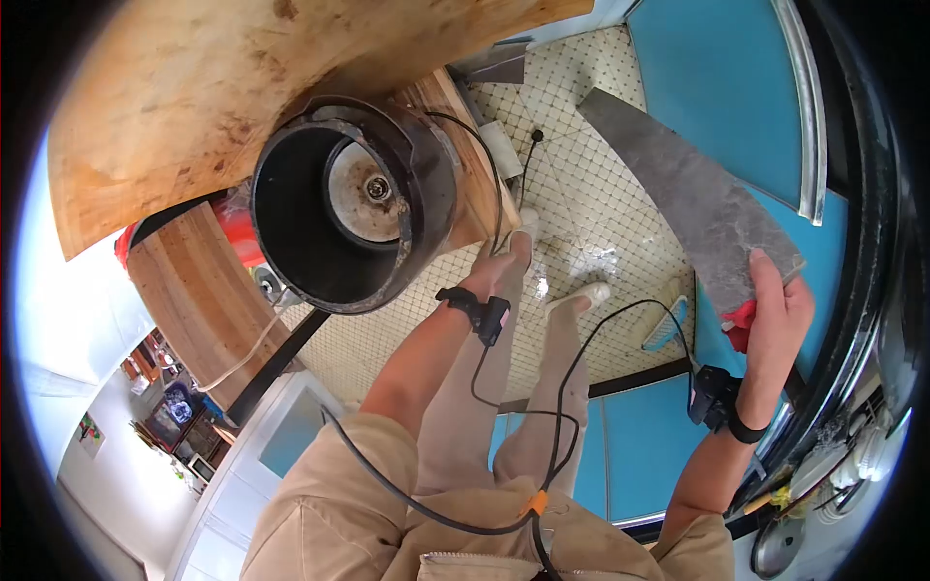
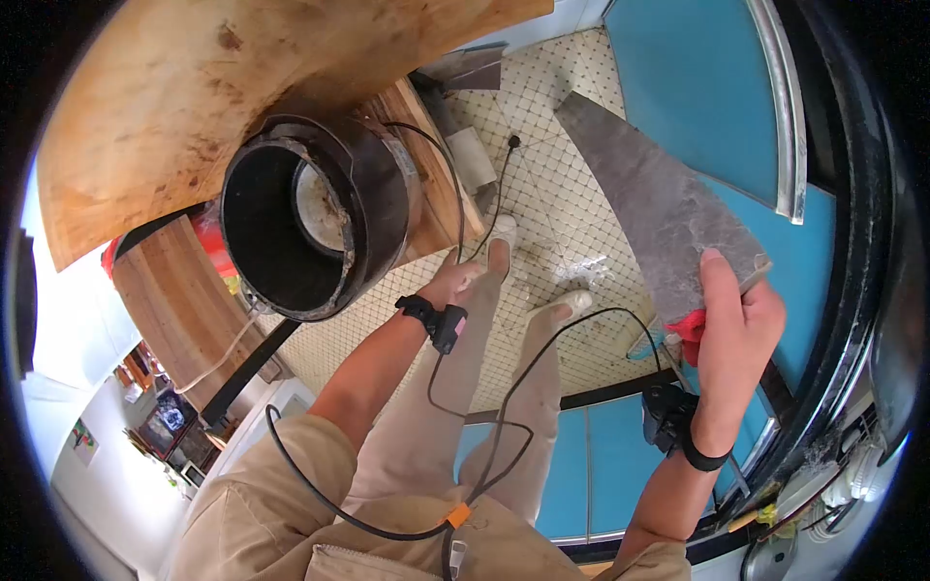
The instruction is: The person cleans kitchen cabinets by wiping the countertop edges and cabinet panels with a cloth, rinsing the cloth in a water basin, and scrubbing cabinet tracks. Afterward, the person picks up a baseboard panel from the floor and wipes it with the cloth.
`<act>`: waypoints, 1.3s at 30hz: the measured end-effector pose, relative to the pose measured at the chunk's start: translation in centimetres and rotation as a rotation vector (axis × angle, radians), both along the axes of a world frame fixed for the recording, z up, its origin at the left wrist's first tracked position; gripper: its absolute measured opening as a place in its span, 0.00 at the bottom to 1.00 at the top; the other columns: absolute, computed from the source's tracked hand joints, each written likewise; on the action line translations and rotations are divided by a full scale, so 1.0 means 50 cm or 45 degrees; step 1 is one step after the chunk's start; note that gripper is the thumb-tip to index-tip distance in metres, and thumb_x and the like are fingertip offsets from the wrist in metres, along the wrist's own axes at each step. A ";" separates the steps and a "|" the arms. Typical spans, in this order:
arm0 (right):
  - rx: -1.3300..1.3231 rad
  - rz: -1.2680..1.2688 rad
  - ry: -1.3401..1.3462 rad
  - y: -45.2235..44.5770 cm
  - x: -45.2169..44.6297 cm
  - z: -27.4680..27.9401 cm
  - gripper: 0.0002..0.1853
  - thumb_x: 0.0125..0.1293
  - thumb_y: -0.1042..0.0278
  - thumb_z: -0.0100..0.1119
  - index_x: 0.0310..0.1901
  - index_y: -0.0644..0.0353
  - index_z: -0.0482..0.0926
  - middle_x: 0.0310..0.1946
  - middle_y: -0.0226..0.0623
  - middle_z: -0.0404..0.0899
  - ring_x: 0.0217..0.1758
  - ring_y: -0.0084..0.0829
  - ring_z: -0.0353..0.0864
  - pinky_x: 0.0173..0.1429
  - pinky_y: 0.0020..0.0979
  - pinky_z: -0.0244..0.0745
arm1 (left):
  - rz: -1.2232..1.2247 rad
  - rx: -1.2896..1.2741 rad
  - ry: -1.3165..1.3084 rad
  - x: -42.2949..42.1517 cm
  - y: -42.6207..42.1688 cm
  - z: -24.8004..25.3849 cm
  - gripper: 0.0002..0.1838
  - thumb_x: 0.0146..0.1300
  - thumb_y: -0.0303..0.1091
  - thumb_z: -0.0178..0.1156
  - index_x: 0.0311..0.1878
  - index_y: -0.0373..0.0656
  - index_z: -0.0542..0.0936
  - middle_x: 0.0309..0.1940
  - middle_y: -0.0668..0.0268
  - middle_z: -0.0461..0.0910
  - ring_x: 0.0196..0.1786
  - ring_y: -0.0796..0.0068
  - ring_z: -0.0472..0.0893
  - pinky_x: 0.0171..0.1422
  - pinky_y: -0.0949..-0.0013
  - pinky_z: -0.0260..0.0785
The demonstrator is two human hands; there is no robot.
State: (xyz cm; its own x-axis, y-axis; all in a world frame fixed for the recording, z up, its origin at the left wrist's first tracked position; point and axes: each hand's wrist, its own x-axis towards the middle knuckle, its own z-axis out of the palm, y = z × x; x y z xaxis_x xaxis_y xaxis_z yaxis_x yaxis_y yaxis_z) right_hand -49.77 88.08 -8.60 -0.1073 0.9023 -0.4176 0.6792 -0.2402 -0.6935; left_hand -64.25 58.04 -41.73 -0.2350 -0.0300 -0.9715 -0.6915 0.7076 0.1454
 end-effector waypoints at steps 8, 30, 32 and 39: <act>0.106 0.176 -0.174 0.075 -0.062 0.019 0.17 0.68 0.56 0.60 0.38 0.65 0.83 0.22 0.28 0.77 0.16 0.17 0.70 0.20 0.22 0.61 | -0.803 0.001 0.556 -0.002 -0.069 -0.004 0.18 0.61 0.46 0.62 0.48 0.45 0.82 0.37 0.57 0.83 0.50 0.50 0.79 0.55 0.53 0.70; 0.127 0.452 0.088 0.253 -0.162 0.001 0.22 0.66 0.53 0.59 0.23 0.65 0.76 0.16 0.32 0.72 0.18 0.24 0.70 0.19 0.30 0.64 | -1.063 -0.077 0.535 -0.020 -0.503 0.310 0.14 0.61 0.42 0.62 0.36 0.39 0.78 0.27 0.54 0.80 0.32 0.56 0.82 0.38 0.58 0.72; -0.062 0.232 0.261 0.253 -0.171 -0.013 0.20 0.66 0.54 0.61 0.24 0.63 0.75 0.17 0.30 0.70 0.19 0.24 0.72 0.22 0.30 0.69 | -1.122 -0.296 0.628 0.013 -0.659 0.264 0.14 0.62 0.42 0.57 0.36 0.38 0.77 0.28 0.52 0.81 0.35 0.55 0.85 0.37 0.57 0.74; 0.109 0.542 -0.017 0.225 -0.215 0.006 0.21 0.68 0.52 0.57 0.26 0.64 0.77 0.17 0.30 0.72 0.20 0.23 0.70 0.27 0.30 0.67 | -0.475 -0.627 0.598 -0.112 -0.461 0.599 0.09 0.60 0.32 0.52 0.40 0.39 0.78 0.24 0.52 0.80 0.31 0.58 0.85 0.36 0.56 0.74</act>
State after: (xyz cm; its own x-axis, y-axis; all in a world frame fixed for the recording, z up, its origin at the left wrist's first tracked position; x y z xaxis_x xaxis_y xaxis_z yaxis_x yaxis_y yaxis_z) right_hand -60.52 99.33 -8.32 -0.4725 0.8100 -0.3474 0.7144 0.1211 -0.6892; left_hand -69.85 35.00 -11.80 -0.6985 -0.2705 -0.6626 -0.3385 0.9406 -0.0272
